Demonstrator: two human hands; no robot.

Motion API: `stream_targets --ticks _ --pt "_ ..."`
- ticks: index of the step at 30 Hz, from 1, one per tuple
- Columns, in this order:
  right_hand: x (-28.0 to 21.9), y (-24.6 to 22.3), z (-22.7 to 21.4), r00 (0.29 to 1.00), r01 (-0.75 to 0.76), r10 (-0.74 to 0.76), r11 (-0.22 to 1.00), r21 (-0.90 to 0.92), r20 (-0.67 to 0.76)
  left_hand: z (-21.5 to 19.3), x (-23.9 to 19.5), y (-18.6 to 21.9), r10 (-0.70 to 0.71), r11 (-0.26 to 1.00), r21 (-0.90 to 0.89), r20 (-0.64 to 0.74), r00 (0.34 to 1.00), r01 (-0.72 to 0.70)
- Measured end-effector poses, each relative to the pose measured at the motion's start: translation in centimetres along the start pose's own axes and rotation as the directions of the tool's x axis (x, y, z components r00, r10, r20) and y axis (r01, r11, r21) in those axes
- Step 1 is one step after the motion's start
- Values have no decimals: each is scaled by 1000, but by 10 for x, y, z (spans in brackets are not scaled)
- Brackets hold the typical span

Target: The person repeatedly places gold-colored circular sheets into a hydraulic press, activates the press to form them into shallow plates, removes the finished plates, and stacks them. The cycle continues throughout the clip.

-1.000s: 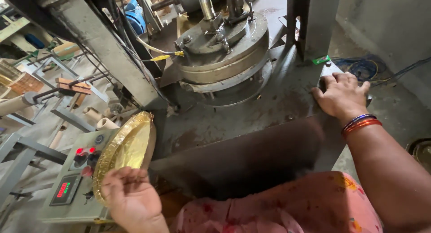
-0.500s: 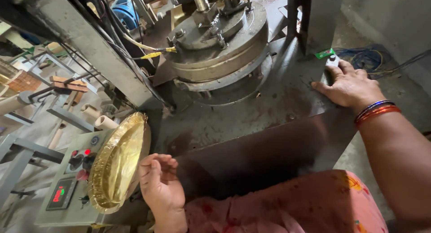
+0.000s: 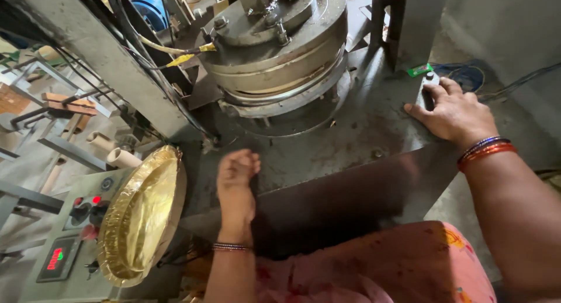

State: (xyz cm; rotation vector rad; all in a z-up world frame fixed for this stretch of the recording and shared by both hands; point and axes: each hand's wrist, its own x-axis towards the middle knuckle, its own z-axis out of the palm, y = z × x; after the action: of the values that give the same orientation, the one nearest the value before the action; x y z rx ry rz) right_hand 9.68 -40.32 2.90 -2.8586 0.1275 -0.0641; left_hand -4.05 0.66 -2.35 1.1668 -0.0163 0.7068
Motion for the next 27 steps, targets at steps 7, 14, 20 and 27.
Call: stream_targets --ticks 7,14,20,27 --pt "-3 -4 -2 1000 8 -8 1000 -18 -11 -8 1 -4 -190 976 143 198 962 163" --pt "-3 -3 0 999 -12 11 1000 -13 -34 -10 2 -6 -189 981 80 225 956 176" --pt "-1 1 5 998 -1 1 1000 -4 -69 -6 -1 2 -214 976 94 206 955 198" --pt "1 5 9 996 17 -16 1000 9 -83 -7 -1 0 -206 975 127 193 959 184"
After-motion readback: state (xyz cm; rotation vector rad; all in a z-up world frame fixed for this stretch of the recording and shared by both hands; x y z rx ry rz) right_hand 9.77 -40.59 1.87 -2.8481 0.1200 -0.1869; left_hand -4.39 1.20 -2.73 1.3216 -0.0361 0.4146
